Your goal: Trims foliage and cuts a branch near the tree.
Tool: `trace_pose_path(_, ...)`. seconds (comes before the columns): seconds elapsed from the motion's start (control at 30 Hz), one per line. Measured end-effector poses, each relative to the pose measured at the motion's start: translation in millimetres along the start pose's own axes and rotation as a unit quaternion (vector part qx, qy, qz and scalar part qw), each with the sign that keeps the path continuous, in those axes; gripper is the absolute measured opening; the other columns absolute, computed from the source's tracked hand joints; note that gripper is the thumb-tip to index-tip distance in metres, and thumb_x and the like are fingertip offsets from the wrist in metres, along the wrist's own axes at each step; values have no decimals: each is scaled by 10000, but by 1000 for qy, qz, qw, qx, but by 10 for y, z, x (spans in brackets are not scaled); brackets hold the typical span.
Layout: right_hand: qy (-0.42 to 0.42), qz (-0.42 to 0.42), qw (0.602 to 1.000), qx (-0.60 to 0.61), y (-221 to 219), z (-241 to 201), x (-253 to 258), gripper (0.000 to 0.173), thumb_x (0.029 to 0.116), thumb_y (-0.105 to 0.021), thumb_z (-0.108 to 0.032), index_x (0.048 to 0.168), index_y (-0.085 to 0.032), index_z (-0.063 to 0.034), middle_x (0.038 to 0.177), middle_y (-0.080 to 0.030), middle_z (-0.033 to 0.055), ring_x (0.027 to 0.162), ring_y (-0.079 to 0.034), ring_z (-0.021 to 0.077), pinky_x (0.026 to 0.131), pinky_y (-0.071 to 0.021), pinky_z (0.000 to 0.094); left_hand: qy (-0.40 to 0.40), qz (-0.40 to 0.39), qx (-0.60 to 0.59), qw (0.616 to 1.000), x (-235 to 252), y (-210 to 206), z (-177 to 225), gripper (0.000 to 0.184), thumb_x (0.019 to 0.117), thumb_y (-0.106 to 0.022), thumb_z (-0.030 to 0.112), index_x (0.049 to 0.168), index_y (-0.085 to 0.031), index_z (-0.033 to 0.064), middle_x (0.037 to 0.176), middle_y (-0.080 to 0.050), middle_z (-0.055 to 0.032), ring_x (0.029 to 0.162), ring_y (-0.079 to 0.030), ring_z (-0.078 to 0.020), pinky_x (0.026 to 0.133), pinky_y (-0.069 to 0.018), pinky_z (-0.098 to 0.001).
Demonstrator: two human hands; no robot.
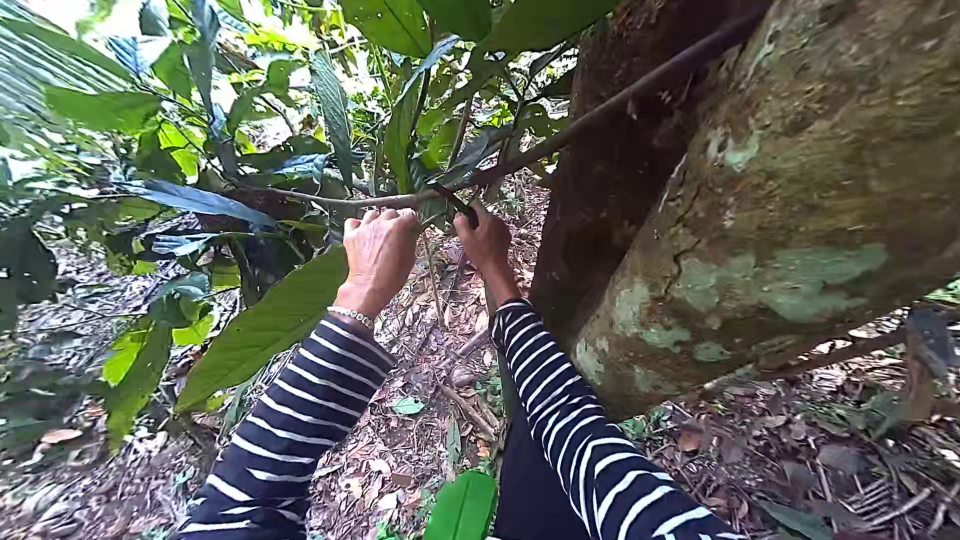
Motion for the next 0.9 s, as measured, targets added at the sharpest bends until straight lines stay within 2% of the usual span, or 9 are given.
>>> trace_pose_path(0.1,-16,12,999,49,-111,114,-145,375,1008,-549,-323,1128,-708,-5,878,-713,195,809,-701,368,729,-542,594,1,-9,-6,1000,1,7,-5,214,1031,-576,182,1109,-754,92,1121,-726,-179,1131,-642,-406,958,-424,-627)
trace_pose_path(0.23,-52,0,994,100,-136,340,-718,432,1075,-467,-415,1249,-622,-51,925,-668,223,797,-674,400,675,-546,594,4,-67,2,998,-6,-95,21,199,1023,-591,192,1087,-767,125,1113,-728,-155,1133,-634,-394,969,-416,-625)
trace_pose_path(0.3,-64,1,994,88,-102,425,-834,421,1073,-486,-395,1217,-623,-24,908,-659,234,792,-668,416,665,-537,600,-6,-90,-5,996,-37,-153,66,197,1015,-592,169,1080,-772,120,1112,-733,-164,1121,-643,-399,976,-413,-631)
trace_pose_path(0.33,-71,-3,995,73,-65,464,-826,410,1070,-504,-376,1206,-630,-10,921,-666,240,815,-674,423,689,-537,609,-11,-98,-9,995,-38,-177,103,203,1014,-590,164,1087,-773,117,1107,-734,-169,1112,-645,-404,976,-412,-635)
trace_pose_path(0.4,-105,-23,993,48,-20,569,-740,405,1036,-551,-336,1235,-682,-9,1006,-723,240,934,-706,424,824,-538,642,-11,-114,-18,993,-77,-216,217,212,1013,-590,175,1110,-773,125,1123,-732,-168,1145,-638,-403,1010,-404,-640)
trace_pose_path(0.47,-100,-44,993,33,11,559,-724,409,1033,-547,-331,1270,-683,-26,1047,-730,232,978,-707,416,872,-534,642,6,-114,-25,993,-175,-240,294,210,1003,-607,199,1103,-775,123,1143,-733,-161,1176,-633,-390,1042,-399,-639)
trace_pose_path(0.57,-57,-61,996,-11,145,365,-786,455,1074,-467,-412,1320,-614,-59,1036,-700,250,940,-692,453,773,-537,661,21,-87,-44,995,-308,-316,336,200,1000,-594,186,1063,-770,116,1128,-733,-146,1154,-644,-364,1008,-431,-618)
trace_pose_path(0.7,-12,-10,999,-31,100,141,-428,402,1009,-533,-331,1171,-698,-3,932,-728,241,874,-710,453,743,-511,678,41,-52,-79,995,-384,-328,344,220,1009,-567,169,1093,-762,113,1143,-720,-145,1118,-653,-365,959,-453,-607)
trace_pose_path(0.9,39,-60,997,-24,97,-56,-486,402,1079,-441,-407,1182,-624,-64,893,-665,200,793,-677,390,653,-535,591,42,-2,-76,996,-379,-258,294,228,1021,-573,226,1039,-762,100,1055,-734,-146,1065,-671,-353,912,-471,-578)
Point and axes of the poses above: each hand's wrist, its own x-axis towards the middle knuckle, its own y-axis out of the back of the hand, z = x × y, the point moved 4 cm from there along x, towards the middle knuckle
